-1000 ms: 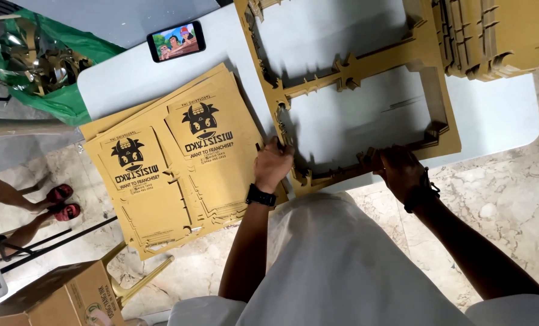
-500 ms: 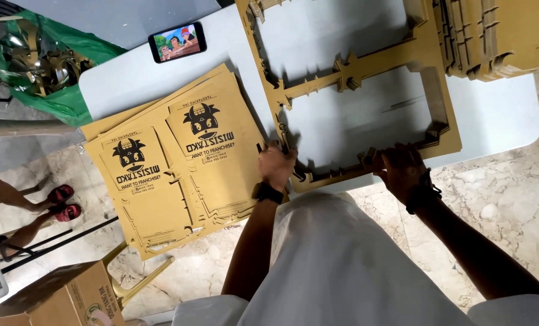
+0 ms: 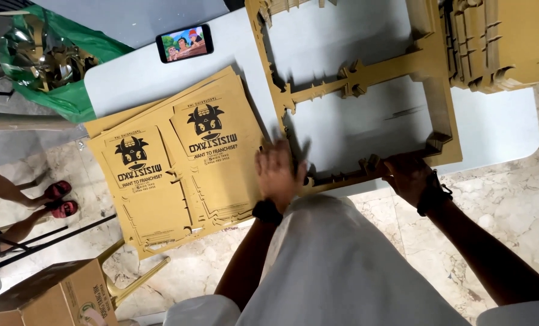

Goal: Separating die-cut cardboard frames from waste material and stacking the finished frames on a table.

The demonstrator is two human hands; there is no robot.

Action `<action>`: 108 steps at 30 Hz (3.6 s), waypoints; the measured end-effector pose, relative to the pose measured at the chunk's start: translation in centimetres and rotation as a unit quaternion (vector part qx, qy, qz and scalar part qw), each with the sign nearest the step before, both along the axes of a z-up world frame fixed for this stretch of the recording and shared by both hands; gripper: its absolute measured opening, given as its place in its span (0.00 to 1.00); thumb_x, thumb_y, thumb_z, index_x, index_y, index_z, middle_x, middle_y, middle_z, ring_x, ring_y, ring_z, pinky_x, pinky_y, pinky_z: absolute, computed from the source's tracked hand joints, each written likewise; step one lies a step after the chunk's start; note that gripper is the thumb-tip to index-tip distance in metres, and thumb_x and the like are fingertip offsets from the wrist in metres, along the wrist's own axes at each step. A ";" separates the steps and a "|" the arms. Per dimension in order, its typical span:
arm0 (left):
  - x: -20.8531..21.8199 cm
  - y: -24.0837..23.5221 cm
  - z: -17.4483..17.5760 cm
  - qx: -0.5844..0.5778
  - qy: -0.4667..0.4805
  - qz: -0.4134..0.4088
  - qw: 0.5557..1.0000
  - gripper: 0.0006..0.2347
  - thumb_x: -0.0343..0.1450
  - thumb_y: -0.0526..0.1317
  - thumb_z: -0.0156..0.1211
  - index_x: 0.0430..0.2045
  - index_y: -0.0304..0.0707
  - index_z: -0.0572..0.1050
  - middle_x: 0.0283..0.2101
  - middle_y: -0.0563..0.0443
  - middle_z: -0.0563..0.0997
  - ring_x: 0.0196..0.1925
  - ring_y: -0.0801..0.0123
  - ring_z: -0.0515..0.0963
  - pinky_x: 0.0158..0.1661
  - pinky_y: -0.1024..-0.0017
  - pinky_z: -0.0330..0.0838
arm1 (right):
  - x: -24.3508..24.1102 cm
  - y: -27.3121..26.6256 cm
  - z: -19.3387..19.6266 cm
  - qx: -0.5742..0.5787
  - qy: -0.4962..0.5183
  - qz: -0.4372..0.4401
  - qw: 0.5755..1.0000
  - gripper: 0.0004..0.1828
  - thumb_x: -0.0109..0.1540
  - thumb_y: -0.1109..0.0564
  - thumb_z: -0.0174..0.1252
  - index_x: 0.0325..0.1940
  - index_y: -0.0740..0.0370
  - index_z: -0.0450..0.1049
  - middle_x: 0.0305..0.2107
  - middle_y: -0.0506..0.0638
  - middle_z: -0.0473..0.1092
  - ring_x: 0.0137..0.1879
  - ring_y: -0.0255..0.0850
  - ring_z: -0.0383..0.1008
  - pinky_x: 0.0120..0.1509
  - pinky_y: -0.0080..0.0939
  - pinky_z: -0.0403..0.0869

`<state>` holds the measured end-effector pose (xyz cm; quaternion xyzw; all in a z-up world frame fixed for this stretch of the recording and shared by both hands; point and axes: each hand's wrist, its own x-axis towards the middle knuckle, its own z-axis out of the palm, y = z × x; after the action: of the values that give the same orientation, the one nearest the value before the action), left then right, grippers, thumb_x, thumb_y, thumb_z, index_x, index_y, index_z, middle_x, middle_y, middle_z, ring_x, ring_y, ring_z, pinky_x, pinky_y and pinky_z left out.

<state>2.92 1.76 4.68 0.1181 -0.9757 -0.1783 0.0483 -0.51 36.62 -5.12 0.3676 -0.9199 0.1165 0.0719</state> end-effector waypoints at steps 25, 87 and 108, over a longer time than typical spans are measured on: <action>4.1 3.3 -5.1 -0.095 -0.032 -0.308 0.946 0.06 0.64 0.42 0.67 0.27 0.44 0.84 0.41 0.40 0.82 0.53 0.54 0.77 0.70 0.31 0.48 | -1.5 1.3 -0.8 0.054 -0.055 0.022 0.997 0.08 0.60 0.49 0.64 0.31 0.46 0.71 0.23 0.41 0.68 0.33 0.40 0.77 0.41 0.41 0.77; -17.8 -2.3 -8.3 -0.111 -0.036 -0.232 0.966 0.06 0.68 0.36 0.62 0.34 0.45 0.84 0.26 0.53 0.83 0.46 0.57 0.79 0.72 0.43 0.54 | -40.2 -1.2 -6.1 0.182 -0.033 -0.388 0.903 0.10 0.66 0.45 0.62 0.39 0.46 0.87 0.26 0.54 0.79 0.34 0.54 0.81 0.30 0.50 0.79; -40.5 -12.1 -9.1 -0.116 0.054 -0.202 0.971 0.06 0.64 0.44 0.68 0.32 0.53 0.81 0.33 0.51 0.83 0.33 0.56 0.83 0.30 0.59 0.76 | -38.7 -2.3 -5.5 0.179 -0.028 -0.377 0.908 0.09 0.68 0.45 0.61 0.41 0.44 0.86 0.25 0.53 0.79 0.32 0.52 0.81 0.29 0.50 0.79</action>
<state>-37.55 -10.30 -4.39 -0.0977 -0.9892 -0.0766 0.0777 -39.19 34.35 -10.61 -0.0035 -0.9970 -0.0752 0.0175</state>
